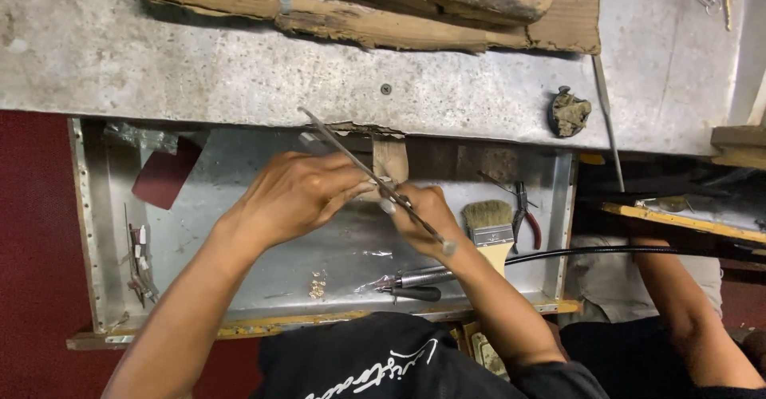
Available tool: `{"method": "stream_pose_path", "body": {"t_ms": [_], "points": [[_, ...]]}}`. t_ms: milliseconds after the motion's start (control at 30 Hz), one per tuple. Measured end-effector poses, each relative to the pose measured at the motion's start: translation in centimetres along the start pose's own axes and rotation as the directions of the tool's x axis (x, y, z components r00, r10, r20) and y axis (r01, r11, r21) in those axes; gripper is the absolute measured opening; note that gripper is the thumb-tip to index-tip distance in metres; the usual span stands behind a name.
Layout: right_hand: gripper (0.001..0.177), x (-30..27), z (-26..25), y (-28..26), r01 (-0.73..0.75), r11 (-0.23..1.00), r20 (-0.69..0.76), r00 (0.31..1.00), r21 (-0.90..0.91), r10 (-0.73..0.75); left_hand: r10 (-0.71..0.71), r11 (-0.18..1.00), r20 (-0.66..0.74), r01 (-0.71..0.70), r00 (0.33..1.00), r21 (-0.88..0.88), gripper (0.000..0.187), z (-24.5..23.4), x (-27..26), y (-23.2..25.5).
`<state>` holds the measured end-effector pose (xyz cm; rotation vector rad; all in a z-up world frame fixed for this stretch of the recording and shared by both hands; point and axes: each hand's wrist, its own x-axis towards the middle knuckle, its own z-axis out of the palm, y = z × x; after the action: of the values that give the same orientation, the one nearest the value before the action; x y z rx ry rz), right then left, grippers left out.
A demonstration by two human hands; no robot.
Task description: Using a jeweler's saw to precisely cut a small metal component on a workbench pin.
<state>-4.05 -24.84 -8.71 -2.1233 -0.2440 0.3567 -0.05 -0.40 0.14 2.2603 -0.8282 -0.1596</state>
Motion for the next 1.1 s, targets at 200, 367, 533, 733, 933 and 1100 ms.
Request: {"method": "stream_pose_path", "body": {"t_ms": [200, 367, 533, 733, 933, 1100], "points": [[0.032, -1.3, 0.0, 1.6, -0.020, 0.999, -0.015, 1.000, 0.026, 0.021, -0.008, 0.998, -0.048, 0.010, 0.999, 0.056, 0.016, 1.2, -0.6, -1.0], [0.034, -2.9, -0.8, 0.9, -0.020, 0.999, -0.048, 0.999, -0.032, 0.019, 0.010, 0.994, -0.097, 0.001, 0.995, 0.110, 0.016, 1.0, -1.3, 0.3], [0.038, -3.0, 1.1, 1.9, 0.171, 0.984, -0.151, 0.975, 0.052, -0.162, -0.043, 0.999, -0.209, 0.048, 0.977, 0.020, 0.017, 1.9, -3.5, 2.5], [0.032, -3.5, -1.7, -4.8, 0.246, 0.951, -0.283, 0.941, 0.189, -0.187, 0.021, 0.993, -0.392, 0.027, 0.920, 0.117, 0.016, 4.4, -5.0, 5.4], [0.029, -3.3, -2.3, -4.5, 0.260, 0.911, -0.264, 0.948, 0.319, -0.178, 0.174, 0.963, -0.516, -0.034, 0.839, 0.269, 0.020, 4.7, -4.8, 6.7], [0.034, -6.1, -3.0, -0.1, 0.240, 0.951, -0.376, 0.914, 0.196, -0.153, -0.160, 0.976, -0.502, 0.060, 0.850, -0.210, 0.024, 4.2, -5.5, 7.1]]}}
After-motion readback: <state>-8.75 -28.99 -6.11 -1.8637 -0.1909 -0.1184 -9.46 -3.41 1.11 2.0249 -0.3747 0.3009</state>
